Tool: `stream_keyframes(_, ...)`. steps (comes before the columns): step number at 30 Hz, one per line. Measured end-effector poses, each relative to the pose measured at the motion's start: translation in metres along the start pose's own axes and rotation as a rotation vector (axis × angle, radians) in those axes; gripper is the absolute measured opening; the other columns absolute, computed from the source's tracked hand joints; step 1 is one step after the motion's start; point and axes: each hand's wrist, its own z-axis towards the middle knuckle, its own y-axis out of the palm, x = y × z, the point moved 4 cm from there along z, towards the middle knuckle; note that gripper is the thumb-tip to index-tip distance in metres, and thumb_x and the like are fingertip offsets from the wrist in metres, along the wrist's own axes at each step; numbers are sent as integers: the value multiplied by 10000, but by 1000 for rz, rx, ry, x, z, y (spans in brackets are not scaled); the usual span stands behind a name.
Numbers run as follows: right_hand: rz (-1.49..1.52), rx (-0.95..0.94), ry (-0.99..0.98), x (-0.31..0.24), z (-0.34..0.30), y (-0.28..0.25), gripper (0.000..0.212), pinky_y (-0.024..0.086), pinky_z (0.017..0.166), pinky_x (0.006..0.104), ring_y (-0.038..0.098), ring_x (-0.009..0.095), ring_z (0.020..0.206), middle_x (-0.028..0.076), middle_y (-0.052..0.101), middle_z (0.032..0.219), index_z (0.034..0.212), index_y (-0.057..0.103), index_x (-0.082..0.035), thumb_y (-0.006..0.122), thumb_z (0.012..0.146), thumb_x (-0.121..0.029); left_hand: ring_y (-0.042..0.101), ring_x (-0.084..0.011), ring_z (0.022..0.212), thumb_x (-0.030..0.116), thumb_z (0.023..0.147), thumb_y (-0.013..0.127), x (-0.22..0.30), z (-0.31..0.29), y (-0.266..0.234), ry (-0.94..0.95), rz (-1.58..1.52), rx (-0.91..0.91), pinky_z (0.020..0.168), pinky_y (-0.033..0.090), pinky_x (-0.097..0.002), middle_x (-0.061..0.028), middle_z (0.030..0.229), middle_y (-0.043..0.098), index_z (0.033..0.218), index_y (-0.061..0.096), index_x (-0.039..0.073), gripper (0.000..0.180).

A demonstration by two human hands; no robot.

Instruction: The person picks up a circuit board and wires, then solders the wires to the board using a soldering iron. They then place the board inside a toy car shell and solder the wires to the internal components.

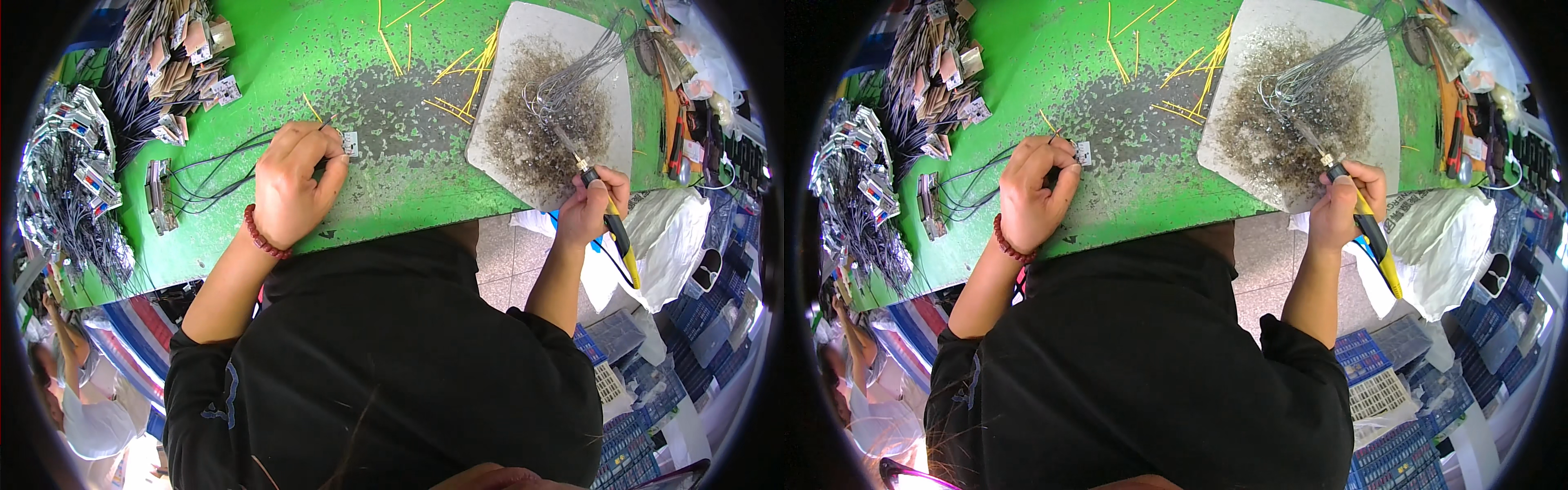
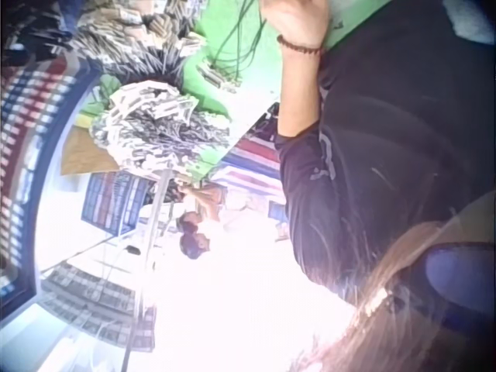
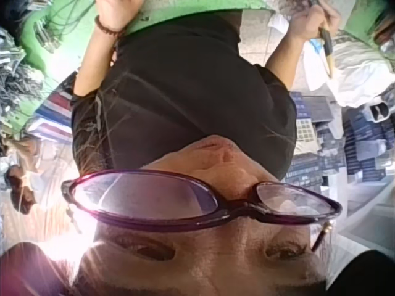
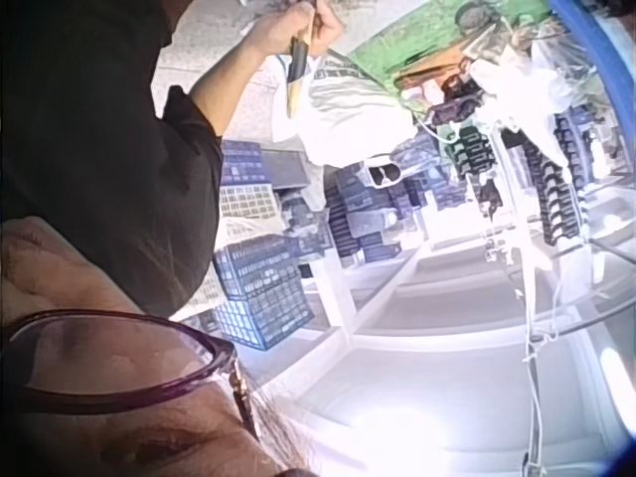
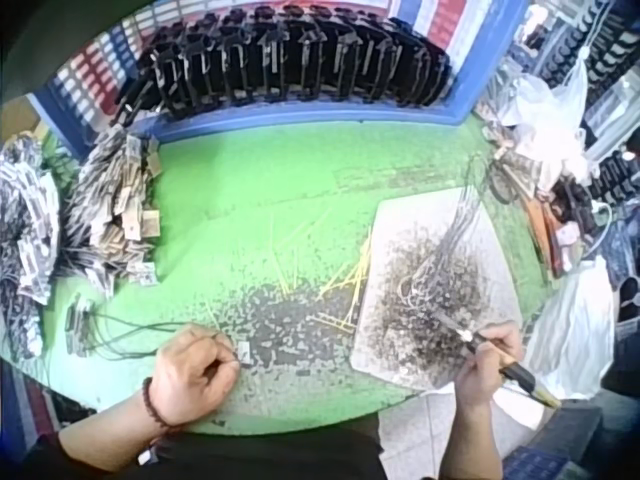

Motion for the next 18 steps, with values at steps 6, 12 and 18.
stream_keyframes(6,-18,-4,22,-1,1,2,139,442,554,209,526,111,551,85,575,718,892,574,44,523,775,-12,610,-247,800,-59,751,665,-1,0,0,13,-5,-8,711,501,-326,-109,848,649,774,588,9,105)
stream_keyframes(12,-23,-7,16,0,-1,3,129,412,540,207,484,110,538,99,562,722,884,561,44,486,785,9,616,-268,791,-45,733,678,-1,1,-1,24,0,-4,703,510,-347,-110,843,646,761,583,13,115)
stream_keyframes(18,68,53,-21,-9,1,1,123,388,523,206,462,105,545,90,537,705,880,542,30,485,804,-49,629,-293,786,-25,717,687,-3,-1,-1,41,0,40,692,526,-373,-117,845,644,783,603,20,116)
